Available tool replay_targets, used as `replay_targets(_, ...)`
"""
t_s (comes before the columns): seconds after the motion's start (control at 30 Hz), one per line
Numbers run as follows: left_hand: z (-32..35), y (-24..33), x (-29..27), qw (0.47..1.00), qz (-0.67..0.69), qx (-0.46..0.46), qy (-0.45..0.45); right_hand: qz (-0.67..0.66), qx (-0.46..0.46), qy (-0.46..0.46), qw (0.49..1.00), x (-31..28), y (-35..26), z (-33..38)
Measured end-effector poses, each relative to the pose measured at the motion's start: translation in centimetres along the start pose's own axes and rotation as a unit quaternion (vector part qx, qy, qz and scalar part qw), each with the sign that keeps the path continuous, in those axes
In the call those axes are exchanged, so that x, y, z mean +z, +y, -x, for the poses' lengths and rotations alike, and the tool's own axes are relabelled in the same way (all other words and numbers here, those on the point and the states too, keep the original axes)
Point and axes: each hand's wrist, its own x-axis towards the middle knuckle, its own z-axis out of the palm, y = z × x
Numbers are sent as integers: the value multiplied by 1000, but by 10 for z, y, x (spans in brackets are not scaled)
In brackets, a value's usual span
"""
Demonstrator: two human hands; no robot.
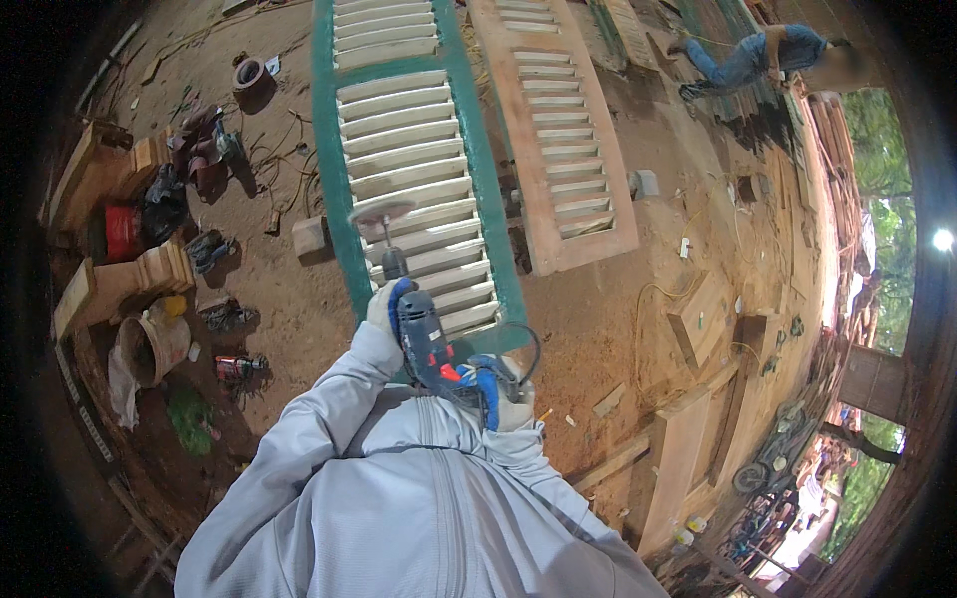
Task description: The person uses a handheld electric sander to smooth the surface of a green wooden shutter with horizontal slats. They move the sander back and forth along the slats and frame, working methodically across the piece.
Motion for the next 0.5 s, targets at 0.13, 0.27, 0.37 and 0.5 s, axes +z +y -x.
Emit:
replay_targets(0.13,-13,6,54,982,143,-124,-28,41,-44,75,995,-5,-21,-10)
replay_targets(0.27,-22,23,102,948,198,-240,-62,35,-68,104,992,-34,-30,-24)
replay_targets(0.37,-31,14,122,961,151,-221,-72,62,-83,106,989,-42,-43,-32)
replay_targets(0.5,-35,7,143,951,171,-251,-64,70,-83,130,986,-58,-46,-32)
